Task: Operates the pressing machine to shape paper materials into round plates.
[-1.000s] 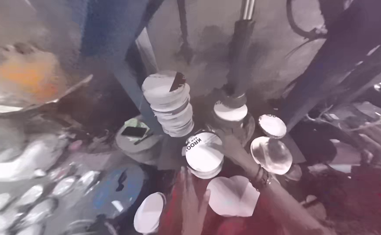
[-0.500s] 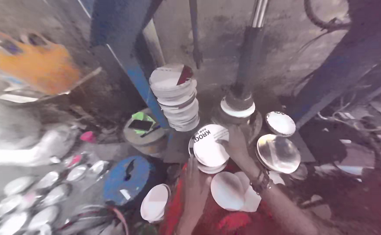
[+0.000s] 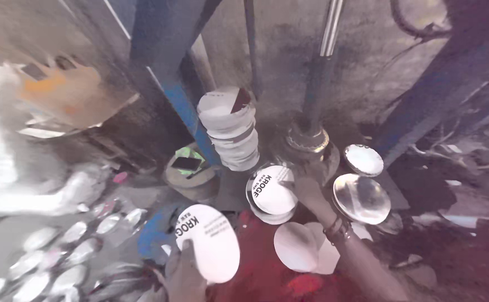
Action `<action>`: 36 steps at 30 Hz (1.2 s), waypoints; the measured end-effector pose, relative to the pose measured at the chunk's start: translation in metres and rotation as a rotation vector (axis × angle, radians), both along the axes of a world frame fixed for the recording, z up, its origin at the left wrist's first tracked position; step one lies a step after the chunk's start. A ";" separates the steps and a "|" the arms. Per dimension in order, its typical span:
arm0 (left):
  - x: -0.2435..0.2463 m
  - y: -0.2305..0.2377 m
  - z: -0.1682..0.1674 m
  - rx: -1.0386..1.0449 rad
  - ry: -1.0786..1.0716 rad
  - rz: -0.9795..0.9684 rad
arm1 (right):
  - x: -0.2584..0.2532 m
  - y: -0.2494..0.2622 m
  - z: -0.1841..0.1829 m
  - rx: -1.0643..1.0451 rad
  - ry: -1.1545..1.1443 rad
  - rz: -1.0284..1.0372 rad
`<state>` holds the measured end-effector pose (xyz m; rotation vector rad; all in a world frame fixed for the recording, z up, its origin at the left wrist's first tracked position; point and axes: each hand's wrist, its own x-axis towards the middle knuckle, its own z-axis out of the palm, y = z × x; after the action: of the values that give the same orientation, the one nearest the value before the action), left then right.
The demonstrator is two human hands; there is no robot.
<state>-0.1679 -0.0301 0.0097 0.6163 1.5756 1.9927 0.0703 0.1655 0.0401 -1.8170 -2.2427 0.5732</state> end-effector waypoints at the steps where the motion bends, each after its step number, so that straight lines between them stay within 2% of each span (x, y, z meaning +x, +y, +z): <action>1: -0.003 -0.003 -0.004 0.052 -0.072 -0.037 | 0.000 0.001 -0.005 0.077 0.018 -0.011; 3: -0.004 -0.004 -0.013 0.160 -0.219 -0.133 | -0.001 -0.003 -0.008 0.275 0.108 -0.020; 5: 0.006 0.000 -0.013 0.176 -0.314 -0.174 | -0.003 -0.013 -0.003 0.302 0.289 -0.047; 7: 0.022 0.006 -0.005 0.174 -0.372 -0.151 | -0.003 -0.019 -0.005 0.310 0.574 -0.079; 9: 0.032 0.011 -0.012 0.129 -0.240 -0.145 | -0.004 -0.019 -0.016 0.387 0.723 -0.055; 11: 0.041 0.015 -0.011 0.104 -0.141 -0.161 | -0.004 -0.019 -0.021 0.370 0.585 -0.051; 13: 0.046 0.019 -0.009 0.199 -0.240 -0.194 | -0.006 -0.014 -0.027 0.325 0.307 -0.060; 14: 0.046 0.021 -0.010 0.255 -0.281 -0.213 | -0.007 -0.009 -0.033 0.351 0.238 -0.048; 17: 0.046 0.022 -0.010 0.339 -0.348 -0.243 | -0.008 -0.004 -0.038 0.434 0.170 -0.020; 20: 0.045 0.023 -0.010 0.272 -0.388 -0.233 | -0.010 -0.008 -0.032 0.477 0.200 -0.005; 22: 0.044 0.026 -0.011 0.251 -0.411 -0.204 | -0.005 -0.011 -0.025 0.490 0.383 0.029; 24: 0.043 0.028 -0.011 0.239 -0.380 -0.165 | -0.002 -0.019 -0.021 0.475 0.700 0.014; 26: 0.046 0.030 -0.013 0.238 -0.362 -0.123 | -0.001 -0.030 -0.019 0.407 1.004 0.041; 28: 0.051 0.033 -0.012 0.199 -0.336 -0.081 | -0.004 -0.046 -0.015 0.270 1.198 0.161; 29: 0.054 0.036 -0.009 0.192 -0.332 -0.063 | -0.007 -0.054 -0.015 0.256 1.208 0.234; 31: 0.059 0.042 -0.005 0.200 -0.317 -0.037 | -0.012 -0.061 -0.017 0.356 1.109 0.287; 34: 0.055 0.047 -0.004 0.235 -0.306 0.017 | -0.011 -0.050 -0.018 0.544 0.679 0.057; 36: 0.051 0.047 -0.003 0.259 -0.316 0.030 | -0.008 -0.031 -0.018 0.519 0.427 -0.023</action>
<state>-0.1172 0.0164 0.0071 0.3502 1.1583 2.2096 0.0625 0.1344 0.0219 -1.3155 -1.8561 0.2952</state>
